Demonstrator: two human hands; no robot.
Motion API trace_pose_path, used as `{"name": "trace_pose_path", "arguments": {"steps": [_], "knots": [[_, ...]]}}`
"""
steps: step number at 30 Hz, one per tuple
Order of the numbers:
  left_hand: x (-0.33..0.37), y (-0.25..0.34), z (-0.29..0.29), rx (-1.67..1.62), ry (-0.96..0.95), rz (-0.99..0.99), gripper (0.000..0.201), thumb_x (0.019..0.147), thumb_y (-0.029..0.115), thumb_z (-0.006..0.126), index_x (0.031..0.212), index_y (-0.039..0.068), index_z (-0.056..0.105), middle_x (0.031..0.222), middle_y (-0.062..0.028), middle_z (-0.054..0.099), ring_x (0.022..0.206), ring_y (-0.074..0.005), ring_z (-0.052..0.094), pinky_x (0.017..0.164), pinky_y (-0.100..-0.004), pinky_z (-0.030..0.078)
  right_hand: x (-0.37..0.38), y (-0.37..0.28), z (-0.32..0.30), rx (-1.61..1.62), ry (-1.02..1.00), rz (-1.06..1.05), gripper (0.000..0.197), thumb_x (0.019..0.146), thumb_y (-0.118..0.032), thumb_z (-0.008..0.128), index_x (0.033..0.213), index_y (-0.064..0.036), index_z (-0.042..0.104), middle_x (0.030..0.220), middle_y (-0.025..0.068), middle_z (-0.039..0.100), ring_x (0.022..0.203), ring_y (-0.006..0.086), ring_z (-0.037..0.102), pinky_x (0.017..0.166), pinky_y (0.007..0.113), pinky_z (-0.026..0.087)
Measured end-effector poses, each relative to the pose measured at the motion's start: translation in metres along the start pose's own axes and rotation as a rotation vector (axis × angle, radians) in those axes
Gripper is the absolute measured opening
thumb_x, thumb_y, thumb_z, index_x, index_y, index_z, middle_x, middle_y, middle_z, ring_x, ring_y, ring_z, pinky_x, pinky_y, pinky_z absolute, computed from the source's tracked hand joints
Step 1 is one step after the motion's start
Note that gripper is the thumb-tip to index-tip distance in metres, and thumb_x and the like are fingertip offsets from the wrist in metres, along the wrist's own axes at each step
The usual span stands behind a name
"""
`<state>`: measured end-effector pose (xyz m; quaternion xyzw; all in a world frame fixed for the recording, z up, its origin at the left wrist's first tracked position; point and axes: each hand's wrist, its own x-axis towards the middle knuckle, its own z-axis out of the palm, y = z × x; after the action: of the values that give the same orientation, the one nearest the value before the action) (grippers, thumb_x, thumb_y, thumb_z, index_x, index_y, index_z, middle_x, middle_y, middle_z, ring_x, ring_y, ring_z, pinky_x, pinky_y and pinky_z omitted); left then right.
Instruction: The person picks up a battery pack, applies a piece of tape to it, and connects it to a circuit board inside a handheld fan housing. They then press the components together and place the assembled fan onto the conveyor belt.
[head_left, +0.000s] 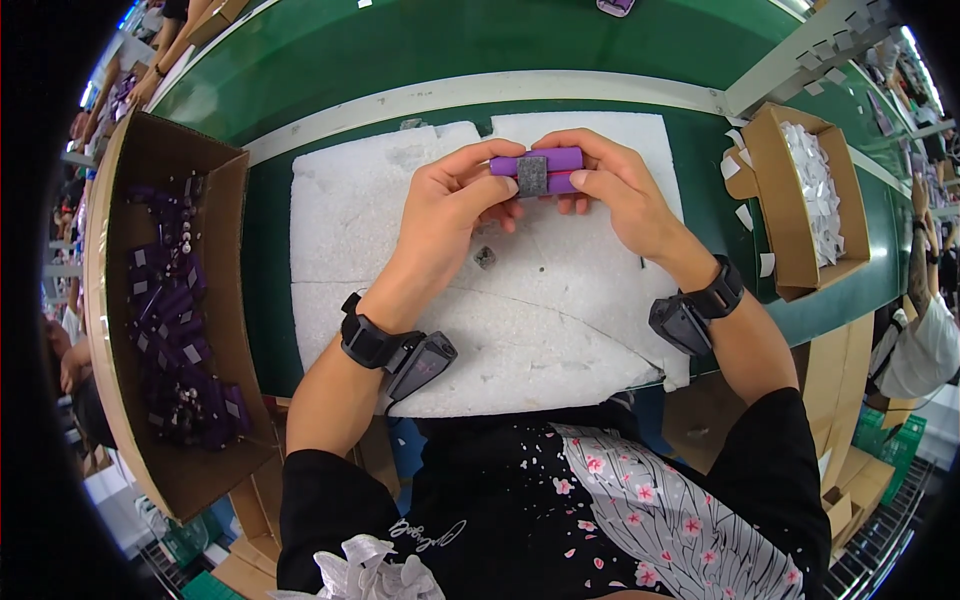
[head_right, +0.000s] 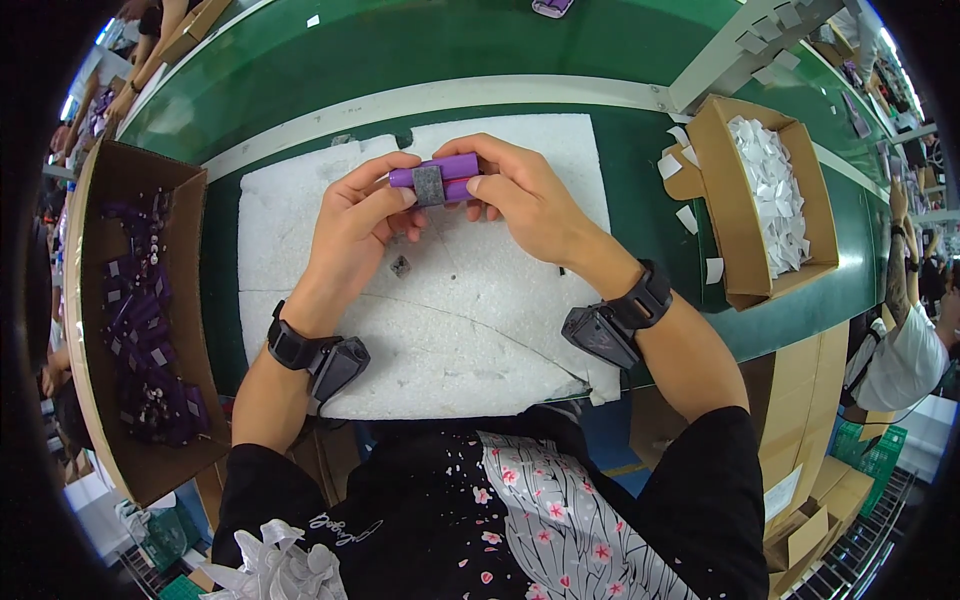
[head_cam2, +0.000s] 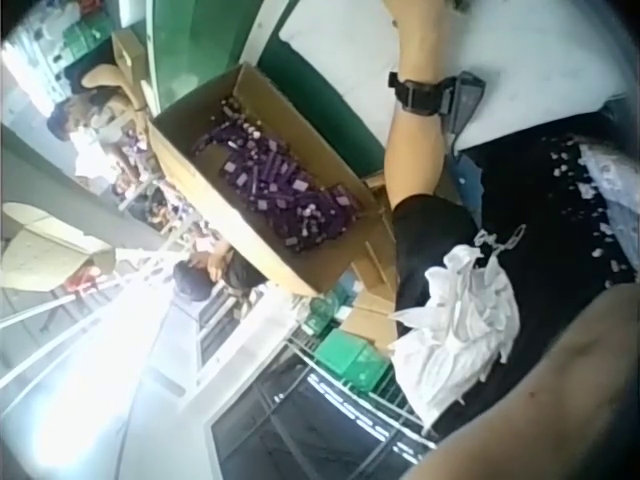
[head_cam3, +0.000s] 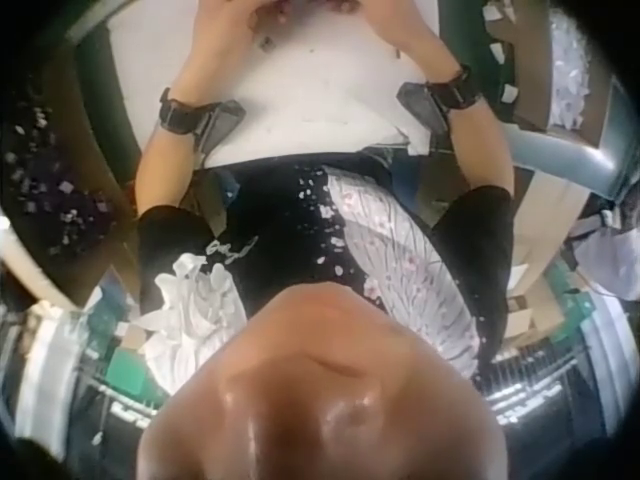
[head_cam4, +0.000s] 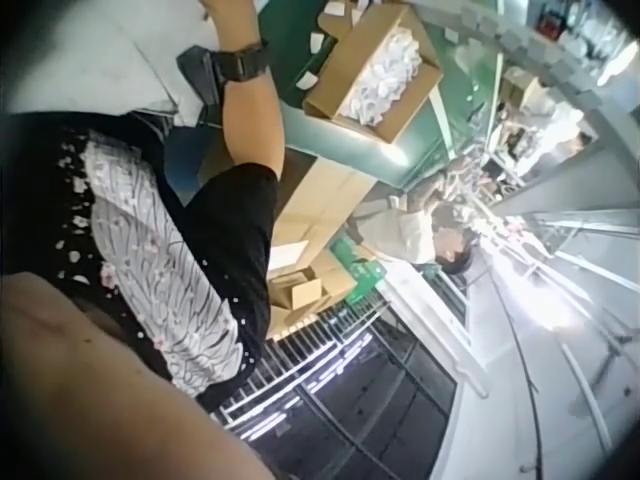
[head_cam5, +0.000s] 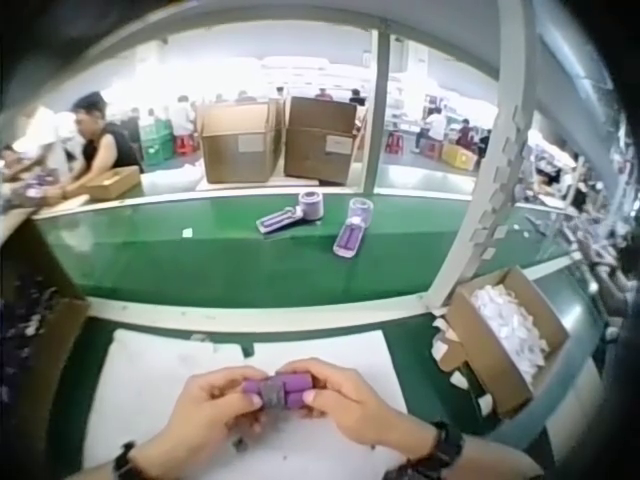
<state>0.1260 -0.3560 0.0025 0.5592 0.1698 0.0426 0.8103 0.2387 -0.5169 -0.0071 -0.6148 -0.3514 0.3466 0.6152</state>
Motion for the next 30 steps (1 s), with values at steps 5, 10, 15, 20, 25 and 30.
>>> {"name": "trace_pose_path", "arguments": {"steps": [5,10,15,20,25,30], "knots": [[-0.0005,0.0027,-0.0009,-0.094,-0.051,-0.031,0.031,0.082,0.000,0.050,0.111,-0.002,0.057,0.089,-0.0097,0.062,0.070,-0.0137,0.059,0.062,-0.0256,0.050,0.0001,0.0008,-0.0010,0.010,0.019,-0.023,0.040,0.081,-0.014,0.038,0.116,-0.0005,0.050,0.086,0.0062,0.058,0.069,0.0100,0.052,0.062,0.022,0.042],[0.0020,0.0003,0.0000,-0.137,-0.106,-0.027,0.034,0.082,0.000,0.047,0.115,-0.002,0.055,0.093,-0.0118,0.061,0.072,-0.0153,0.059,0.065,-0.0272,0.052,-0.0014,-0.0003,-0.0043,0.014,0.015,-0.021,0.041,0.081,-0.015,0.037,0.117,-0.0004,0.049,0.087,0.0070,0.058,0.068,0.0102,0.052,0.062,0.022,0.042],[-0.0006,0.0021,-0.0032,-0.138,-0.089,-0.026,0.035,0.082,0.000,0.047,0.117,-0.002,0.054,0.092,-0.0118,0.061,0.072,-0.0153,0.060,0.066,-0.0269,0.052,0.0000,0.0016,-0.0002,0.039,0.018,-0.018,0.042,0.080,-0.015,0.036,0.118,-0.0005,0.049,0.087,0.0075,0.058,0.068,0.0102,0.052,0.061,0.022,0.042],[0.0006,0.0016,-0.0016,-0.114,-0.076,-0.045,0.036,0.082,-0.001,0.047,0.117,-0.001,0.054,0.091,-0.0117,0.061,0.071,-0.0151,0.060,0.065,-0.0263,0.052,-0.0004,0.0030,-0.0025,0.036,0.017,-0.024,0.042,0.081,-0.015,0.037,0.119,-0.0011,0.048,0.085,0.0074,0.059,0.068,0.0099,0.053,0.061,0.022,0.042],[0.0014,0.0006,-0.0037,-0.122,-0.070,-0.039,0.036,0.082,-0.001,0.047,0.118,-0.001,0.054,0.091,-0.0114,0.061,0.071,-0.0149,0.059,0.064,-0.0260,0.052,-0.0004,0.0030,-0.0024,0.046,0.018,-0.020,0.038,0.084,-0.015,0.038,0.119,-0.0017,0.048,0.085,0.0067,0.059,0.068,0.0089,0.053,0.061,0.021,0.042],[0.0010,0.0017,-0.0026,-0.123,-0.048,-0.027,0.036,0.082,-0.001,0.047,0.117,-0.001,0.055,0.090,-0.0111,0.061,0.071,-0.0148,0.059,0.064,-0.0261,0.052,-0.0001,0.0014,0.0001,0.043,0.043,-0.016,0.034,0.088,-0.015,0.042,0.118,-0.0024,0.048,0.083,0.0057,0.060,0.066,0.0074,0.052,0.059,0.020,0.041]]}}
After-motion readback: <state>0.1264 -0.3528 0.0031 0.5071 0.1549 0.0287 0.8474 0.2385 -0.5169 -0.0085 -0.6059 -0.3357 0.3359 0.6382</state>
